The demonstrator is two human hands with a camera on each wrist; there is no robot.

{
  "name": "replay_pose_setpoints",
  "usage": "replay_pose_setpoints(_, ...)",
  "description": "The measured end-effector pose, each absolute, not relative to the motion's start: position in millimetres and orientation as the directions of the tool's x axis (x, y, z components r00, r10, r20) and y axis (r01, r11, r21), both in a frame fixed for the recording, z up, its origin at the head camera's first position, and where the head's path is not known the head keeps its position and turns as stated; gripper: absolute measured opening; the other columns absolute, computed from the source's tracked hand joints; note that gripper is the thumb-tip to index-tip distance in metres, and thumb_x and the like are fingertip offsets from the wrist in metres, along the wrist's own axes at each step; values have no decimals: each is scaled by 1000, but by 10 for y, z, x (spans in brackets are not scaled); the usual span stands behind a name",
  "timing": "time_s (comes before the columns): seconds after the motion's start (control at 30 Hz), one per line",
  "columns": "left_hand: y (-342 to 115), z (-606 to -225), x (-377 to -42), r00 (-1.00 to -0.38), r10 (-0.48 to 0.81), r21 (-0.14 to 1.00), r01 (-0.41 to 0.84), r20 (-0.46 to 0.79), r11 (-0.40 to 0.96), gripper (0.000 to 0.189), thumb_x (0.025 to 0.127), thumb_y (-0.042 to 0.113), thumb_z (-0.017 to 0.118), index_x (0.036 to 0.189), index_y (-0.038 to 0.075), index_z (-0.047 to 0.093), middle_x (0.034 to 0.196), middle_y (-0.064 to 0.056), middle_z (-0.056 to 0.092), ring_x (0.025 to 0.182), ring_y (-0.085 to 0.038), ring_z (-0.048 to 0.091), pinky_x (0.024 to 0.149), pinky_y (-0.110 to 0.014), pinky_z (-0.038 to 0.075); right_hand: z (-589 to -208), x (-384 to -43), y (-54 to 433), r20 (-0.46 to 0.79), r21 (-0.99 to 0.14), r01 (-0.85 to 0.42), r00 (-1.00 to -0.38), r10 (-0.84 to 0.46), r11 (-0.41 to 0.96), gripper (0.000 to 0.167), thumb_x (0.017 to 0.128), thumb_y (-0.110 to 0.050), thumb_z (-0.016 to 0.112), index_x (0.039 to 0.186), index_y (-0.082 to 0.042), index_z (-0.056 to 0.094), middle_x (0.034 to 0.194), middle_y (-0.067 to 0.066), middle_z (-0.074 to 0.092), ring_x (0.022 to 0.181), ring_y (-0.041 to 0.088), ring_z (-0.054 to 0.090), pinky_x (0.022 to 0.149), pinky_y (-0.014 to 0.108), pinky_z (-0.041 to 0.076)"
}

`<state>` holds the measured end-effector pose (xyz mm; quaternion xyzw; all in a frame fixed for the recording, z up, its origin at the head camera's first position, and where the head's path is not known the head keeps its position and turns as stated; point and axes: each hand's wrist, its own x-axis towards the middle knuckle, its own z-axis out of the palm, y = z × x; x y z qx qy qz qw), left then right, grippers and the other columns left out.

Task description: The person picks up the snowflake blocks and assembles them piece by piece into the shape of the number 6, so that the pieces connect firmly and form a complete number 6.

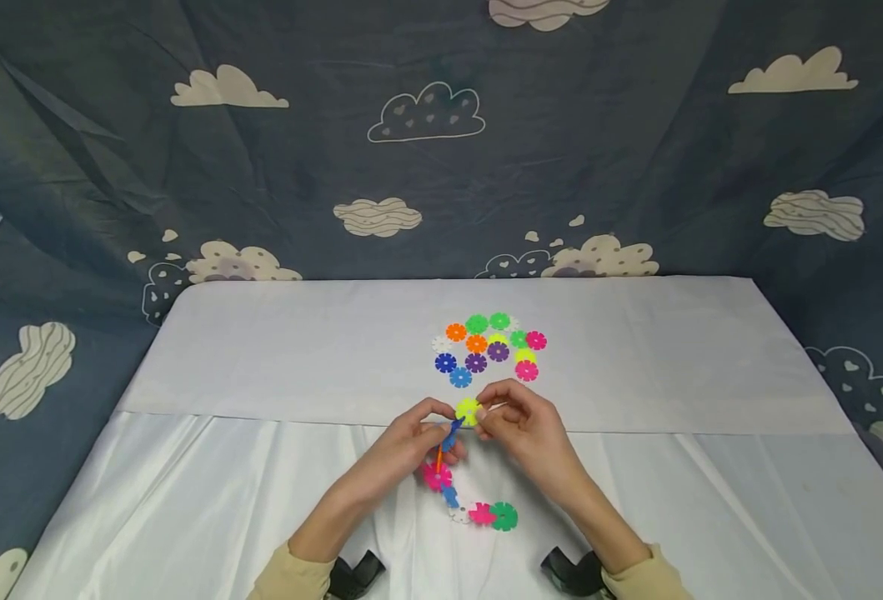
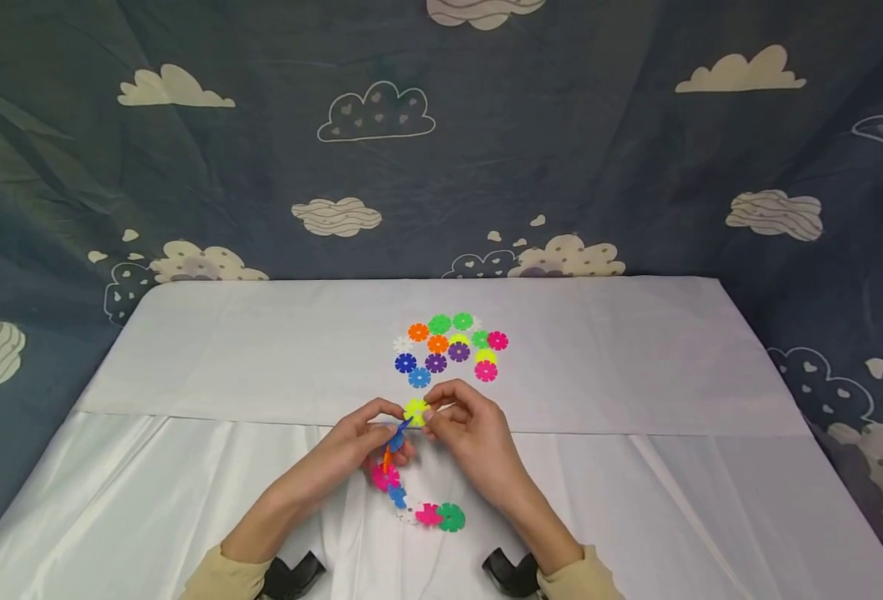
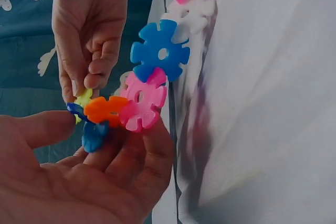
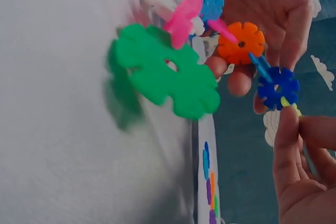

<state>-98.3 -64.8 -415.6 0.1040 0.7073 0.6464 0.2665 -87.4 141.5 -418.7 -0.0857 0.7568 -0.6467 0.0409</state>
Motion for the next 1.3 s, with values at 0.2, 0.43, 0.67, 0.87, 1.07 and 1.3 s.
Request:
replay_pose_setpoints(0.2,-660,-4198,-995,-851,480,977,-175,-212,120,24,103,19,50,120,5,58,97,-20,69,79,-24,65,66,-26,47,-4207,-864,1378,7,-963,-74,-968,-249,258,17,96,-11,64,112,-13,68,94,9,70,83,31,67,77,33,55)
replay_pose_setpoints(0.43,-685,-4239,-1010,-868,451,978,-180,-208,105,20,103,18,51,109,1,61,92,-21,67,69,-19,62,56,-24,42,-4208,-897,1438,-5,-932,-83,-971,-239,354,16,97,-20,65,111,-15,72,106,0,69,87,24,65,75,32,55)
replay_pose_setpoints(0.67,-711,-4254,-1039,-883,415,975,-191,-220,109,18,102,16,51,105,1,60,92,-23,66,63,-16,56,55,-25,38,-4241,-1012,1646,-11,-889,-60,-988,-152,455,18,96,-14,64,113,-10,71,107,5,68,83,26,63,72,34,56)
replay_pose_setpoints(0.87,-744,-4263,-1064,-892,394,975,-185,-219,123,17,101,15,51,103,1,60,91,-22,67,63,-16,56,54,-25,39,-4249,-1188,1917,11,-812,-62,-996,-91,581,19,96,-12,64,114,-7,70,109,6,69,88,24,61,70,29,55)
replay_pose_setpoints(1.07,-776,-4258,-1087,-900,380,976,-172,-211,134,16,100,14,52,102,1,60,90,-20,67,64,-18,56,56,-26,39,-4207,-1420,2139,-43,-754,-35,-994,-101,656,21,96,-9,63,116,-4,68,110,11,68,94,28,59,67,30,54)
replay_pose_setpoints(1.3,-784,-4251,-1090,-898,380,973,-182,-224,143,16,100,16,53,101,1,60,90,-20,67,66,-19,55,59,-27,40,-4274,-1642,2209,-64,-697,-62,-987,-149,715,29,93,-5,65,122,-3,66,118,15,64,105,31,58,88,44,52)
